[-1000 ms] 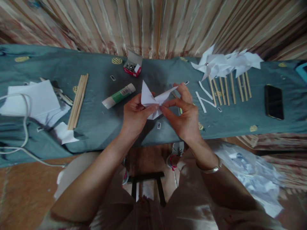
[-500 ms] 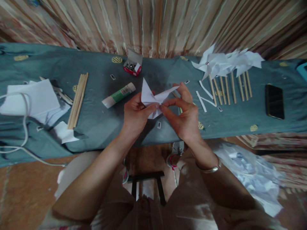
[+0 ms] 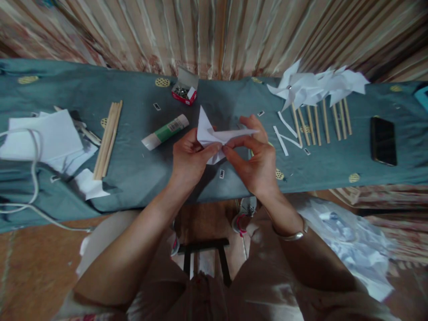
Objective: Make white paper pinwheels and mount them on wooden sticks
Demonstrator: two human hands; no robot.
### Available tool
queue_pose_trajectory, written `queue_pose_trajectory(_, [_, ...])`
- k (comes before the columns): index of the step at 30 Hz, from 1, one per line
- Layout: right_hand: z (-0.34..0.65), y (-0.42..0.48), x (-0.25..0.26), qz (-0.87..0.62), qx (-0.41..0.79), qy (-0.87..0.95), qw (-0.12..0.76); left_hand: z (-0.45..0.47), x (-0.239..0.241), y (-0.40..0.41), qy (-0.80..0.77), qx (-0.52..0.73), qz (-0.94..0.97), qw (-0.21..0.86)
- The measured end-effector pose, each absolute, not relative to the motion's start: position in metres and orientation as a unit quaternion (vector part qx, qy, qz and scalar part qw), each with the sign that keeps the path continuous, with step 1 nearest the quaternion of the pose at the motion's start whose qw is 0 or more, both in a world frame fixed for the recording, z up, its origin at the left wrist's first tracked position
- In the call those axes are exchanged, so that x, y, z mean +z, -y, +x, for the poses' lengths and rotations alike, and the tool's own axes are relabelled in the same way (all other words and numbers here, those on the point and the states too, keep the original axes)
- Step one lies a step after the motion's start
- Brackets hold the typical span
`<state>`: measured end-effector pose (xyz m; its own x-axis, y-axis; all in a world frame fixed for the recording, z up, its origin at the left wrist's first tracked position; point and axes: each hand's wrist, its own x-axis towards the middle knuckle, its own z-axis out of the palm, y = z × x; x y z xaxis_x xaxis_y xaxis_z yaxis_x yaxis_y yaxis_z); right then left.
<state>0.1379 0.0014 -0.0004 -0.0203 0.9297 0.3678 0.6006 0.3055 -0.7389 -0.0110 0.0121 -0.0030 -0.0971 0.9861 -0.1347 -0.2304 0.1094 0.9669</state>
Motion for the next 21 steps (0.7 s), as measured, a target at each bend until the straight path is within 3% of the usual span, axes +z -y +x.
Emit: queue_pose_trajectory(21, [0.177,-0.009,-0.005,-0.594,0.277,0.595,0.465,-0.03,-0.003,-0.023,-0.482,0.578,0.325,0.573])
